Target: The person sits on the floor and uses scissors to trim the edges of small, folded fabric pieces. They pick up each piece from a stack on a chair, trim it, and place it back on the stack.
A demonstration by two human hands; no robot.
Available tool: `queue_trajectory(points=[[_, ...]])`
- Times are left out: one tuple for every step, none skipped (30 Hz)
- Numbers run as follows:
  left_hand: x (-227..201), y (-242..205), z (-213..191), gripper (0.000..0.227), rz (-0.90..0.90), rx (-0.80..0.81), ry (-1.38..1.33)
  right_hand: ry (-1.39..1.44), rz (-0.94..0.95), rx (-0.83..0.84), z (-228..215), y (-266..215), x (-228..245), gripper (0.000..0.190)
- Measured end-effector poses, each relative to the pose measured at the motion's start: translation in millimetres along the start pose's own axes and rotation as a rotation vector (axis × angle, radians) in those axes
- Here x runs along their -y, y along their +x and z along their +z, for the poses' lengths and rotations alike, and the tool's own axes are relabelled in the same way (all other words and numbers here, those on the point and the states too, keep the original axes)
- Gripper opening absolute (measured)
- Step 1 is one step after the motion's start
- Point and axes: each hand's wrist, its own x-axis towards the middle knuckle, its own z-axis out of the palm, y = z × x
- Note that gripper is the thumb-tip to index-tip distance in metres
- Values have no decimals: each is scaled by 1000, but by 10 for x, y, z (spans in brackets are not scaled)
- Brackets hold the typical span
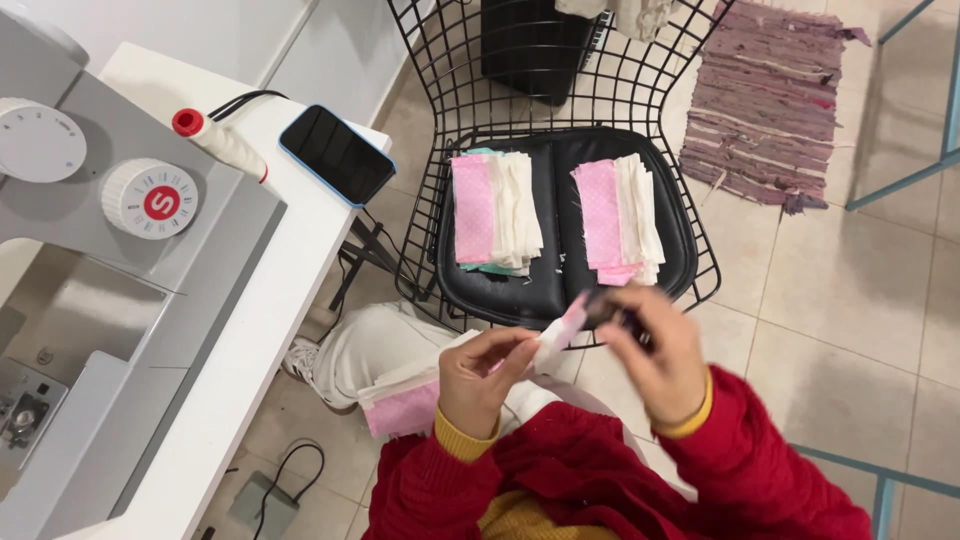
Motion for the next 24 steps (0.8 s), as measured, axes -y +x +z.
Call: queue_trajectory(points=[[73,10,-4,14,0,-1,1,1,0,0,63,-44,-18,25],[151,22,-6,14,28,-23,-40,40,53,70,125,-89,-43,24],[237,-9,-7,15,43,-44,-80,79,120,141,184,-179,-51,24],[239,-29,7,15,30,-44,-79,80,132,141,220,-188,-31,24],[236,-27,19,15,35,-61,-78,101,179,176,260,-172,-18,23],[227,-29,31,16,40,-78,-77,122,227,210,299,-158,0,22],[224,-27,46,16,40,-80,-77,123,227,212,311,-161,-15,22],[219,-26,62,16,60,-81,-62,131,227,199,323,-164,-27,20],[212,-29,74,16,76,-77,-45,138,231,182,338,-179,-33,19],[189,-40,97,16,72,-75,-44,139,235,180,342,-186,-38,19],[167,-40,125,15,102,-67,-51,148,237,195,342,-181,-50,18],[145,-41,151,14,133,-58,-58,157,240,209,343,-176,-60,17],[151,-50,164,14,130,-60,-58,157,242,211,342,-187,-70,17],[157,-58,177,14,128,-64,-66,170,301,226,341,-197,-79,16],[161,-55,189,14,130,-69,-74,182,357,240,342,-195,-93,15],[144,-54,209,14,131,-70,-73,183,356,241,344,-200,-113,15],[126,-54,227,14,153,-73,-49,193,356,234,348,-211,-130,15],[108,-53,246,14,174,-75,-24,204,356,227,352,-221,-148,15],[116,-58,261,14,173,-75,-24,204,357,227,355,-227,-154,15],[124,-63,276,14,185,-84,-28,191,319,209,358,-233,-161,15],[130,-58,291,14,199,-91,-32,179,278,189,361,-230,-171,16],[122,-48,301,14,200,-90,-31,180,277,188,364,-229,-182,16],[117,-49,313,13,198,-101,-8,204,294,183,364,-240,-189,15],[113,-50,324,12,197,-112,14,229,310,178,365,-252,-198,14]])
